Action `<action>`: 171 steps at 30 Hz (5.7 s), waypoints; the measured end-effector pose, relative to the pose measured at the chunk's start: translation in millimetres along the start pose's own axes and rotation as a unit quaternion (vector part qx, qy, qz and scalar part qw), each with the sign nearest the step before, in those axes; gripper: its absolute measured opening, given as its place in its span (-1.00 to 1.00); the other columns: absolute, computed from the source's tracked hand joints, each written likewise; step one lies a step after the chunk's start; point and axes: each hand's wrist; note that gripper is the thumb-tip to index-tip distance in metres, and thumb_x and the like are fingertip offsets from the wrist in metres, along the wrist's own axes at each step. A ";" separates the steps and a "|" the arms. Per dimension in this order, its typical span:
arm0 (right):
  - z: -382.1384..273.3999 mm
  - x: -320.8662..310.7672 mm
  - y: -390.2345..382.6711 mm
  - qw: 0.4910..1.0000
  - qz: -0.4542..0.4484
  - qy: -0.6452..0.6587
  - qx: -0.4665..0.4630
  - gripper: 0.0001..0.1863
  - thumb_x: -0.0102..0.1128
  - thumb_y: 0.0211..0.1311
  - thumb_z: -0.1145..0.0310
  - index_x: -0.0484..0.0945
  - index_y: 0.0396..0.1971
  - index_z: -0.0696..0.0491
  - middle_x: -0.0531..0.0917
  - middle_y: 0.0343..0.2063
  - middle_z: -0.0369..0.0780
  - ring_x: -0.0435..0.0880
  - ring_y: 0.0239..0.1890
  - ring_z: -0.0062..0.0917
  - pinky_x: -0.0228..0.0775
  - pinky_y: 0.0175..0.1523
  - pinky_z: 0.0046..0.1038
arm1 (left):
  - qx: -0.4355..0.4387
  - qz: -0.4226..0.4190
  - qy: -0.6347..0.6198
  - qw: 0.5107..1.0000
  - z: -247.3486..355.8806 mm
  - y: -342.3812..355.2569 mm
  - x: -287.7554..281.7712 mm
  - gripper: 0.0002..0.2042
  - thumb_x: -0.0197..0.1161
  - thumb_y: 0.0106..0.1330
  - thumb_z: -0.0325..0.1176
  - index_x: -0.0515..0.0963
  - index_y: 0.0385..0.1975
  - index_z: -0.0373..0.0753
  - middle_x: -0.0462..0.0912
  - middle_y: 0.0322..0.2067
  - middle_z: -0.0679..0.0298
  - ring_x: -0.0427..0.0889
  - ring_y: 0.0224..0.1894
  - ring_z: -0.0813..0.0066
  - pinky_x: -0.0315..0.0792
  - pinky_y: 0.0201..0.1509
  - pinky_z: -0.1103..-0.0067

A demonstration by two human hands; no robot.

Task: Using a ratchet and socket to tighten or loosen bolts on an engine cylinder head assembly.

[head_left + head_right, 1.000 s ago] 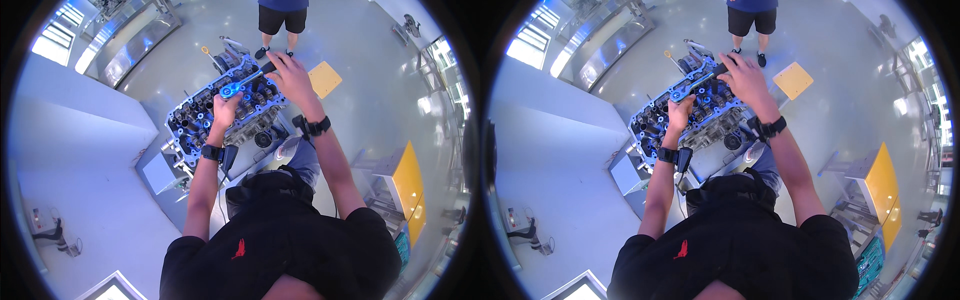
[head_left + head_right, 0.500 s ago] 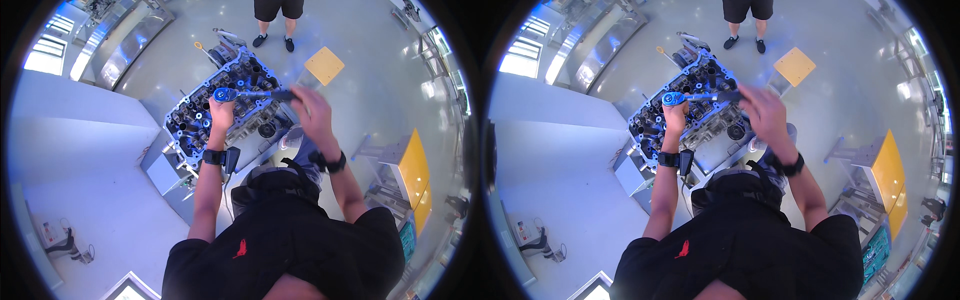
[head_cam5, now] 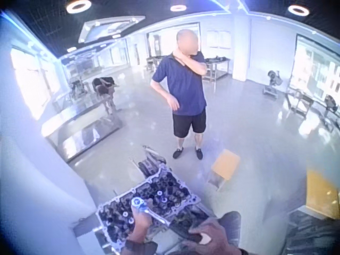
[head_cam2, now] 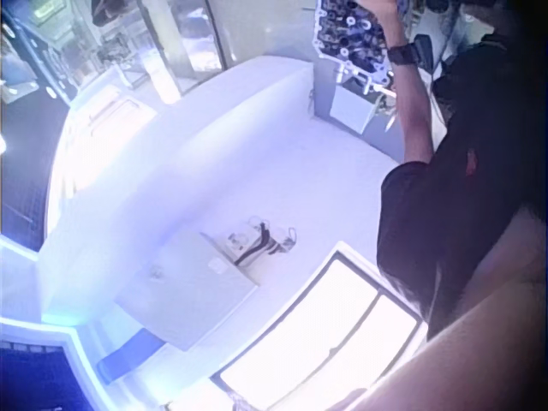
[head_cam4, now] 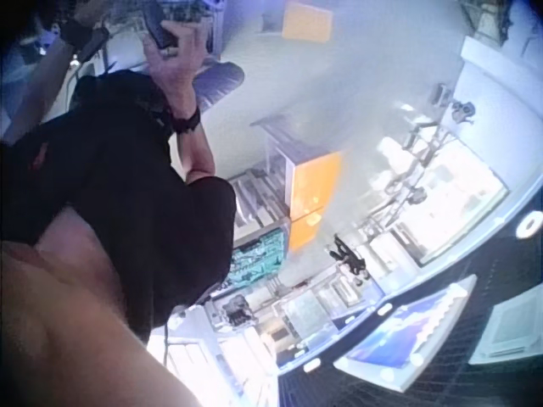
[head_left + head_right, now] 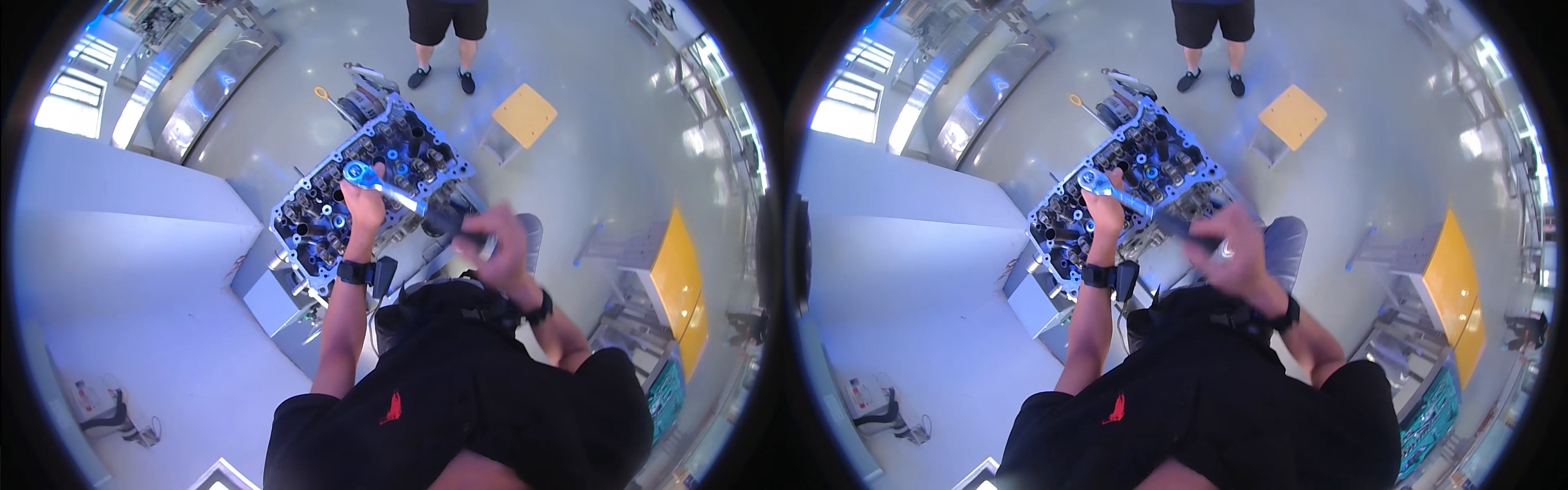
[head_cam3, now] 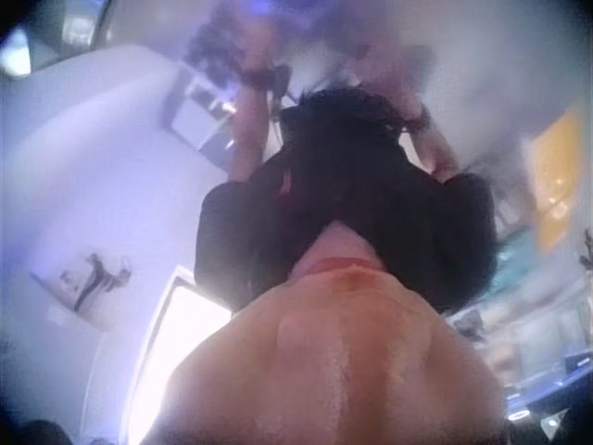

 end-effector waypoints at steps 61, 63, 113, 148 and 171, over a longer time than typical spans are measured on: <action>77.1 39.2 70.4 0.988 0.115 -0.073 -0.070 -0.69 0.10 0.23 0.45 0.51 -0.01 0.10 0.57 -0.10 -0.14 0.54 -0.15 -0.26 0.40 -0.07 -0.29 | -0.055 -0.040 0.006 0.998 -15.3 -2.1 -28.1 -0.57 0.11 0.30 -0.39 0.16 -0.83 -0.11 0.09 -0.79 0.51 -0.01 -0.72 0.70 -0.17 -0.60 0.59; 66.2 35.0 65.2 0.987 0.116 -0.098 -0.053 -0.75 0.10 0.22 0.46 0.55 -0.10 0.11 0.58 -0.16 -0.16 0.56 -0.20 -0.26 0.42 -0.14 -0.31 | -0.031 -0.024 -0.012 0.999 -23.7 -1.9 -27.6 -0.57 0.11 0.30 -0.40 0.16 -0.83 -0.10 0.09 -0.80 0.50 -0.01 -0.72 0.70 -0.17 -0.61 0.59; 5.0 87.3 17.0 0.978 0.042 0.108 -0.173 -0.66 0.29 0.00 0.20 0.56 -0.22 0.04 0.60 -0.19 -0.16 0.60 -0.34 -0.34 0.48 -0.25 -0.38 | -0.100 -0.052 0.005 0.994 6.2 -22.0 -16.5 -0.69 0.10 0.29 -0.46 0.33 -0.74 -0.22 0.28 -0.72 0.47 0.27 -0.64 0.68 0.12 -0.58 0.60; 59.6 92.4 60.8 0.814 -0.098 0.509 0.263 -0.63 -0.05 0.31 0.21 0.59 -0.18 0.20 0.58 -0.55 -0.24 0.49 -0.56 -0.63 0.23 -0.51 -0.60 | -0.032 -0.076 0.008 0.997 9.5 -23.1 -2.1 -0.82 0.11 0.24 -0.53 0.54 -0.61 -0.31 0.52 -0.63 0.41 0.45 -0.56 0.70 0.30 -0.49 0.68; 49.4 93.6 40.3 0.837 -0.104 0.487 0.225 -0.66 -0.07 0.35 0.23 0.59 -0.11 0.13 0.56 -0.59 -0.31 0.47 -0.61 -0.69 0.18 -0.51 -0.64 | -0.005 -0.076 -0.002 0.997 -17.8 -14.8 -13.0 -0.81 0.07 0.20 -0.49 0.48 -0.66 -0.31 0.49 -0.69 0.42 0.39 -0.64 0.72 0.19 -0.59 0.69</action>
Point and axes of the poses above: each hand's wrist, its own y-axis towards the middle knuckle, its own x-axis out of the palm, z = x × y
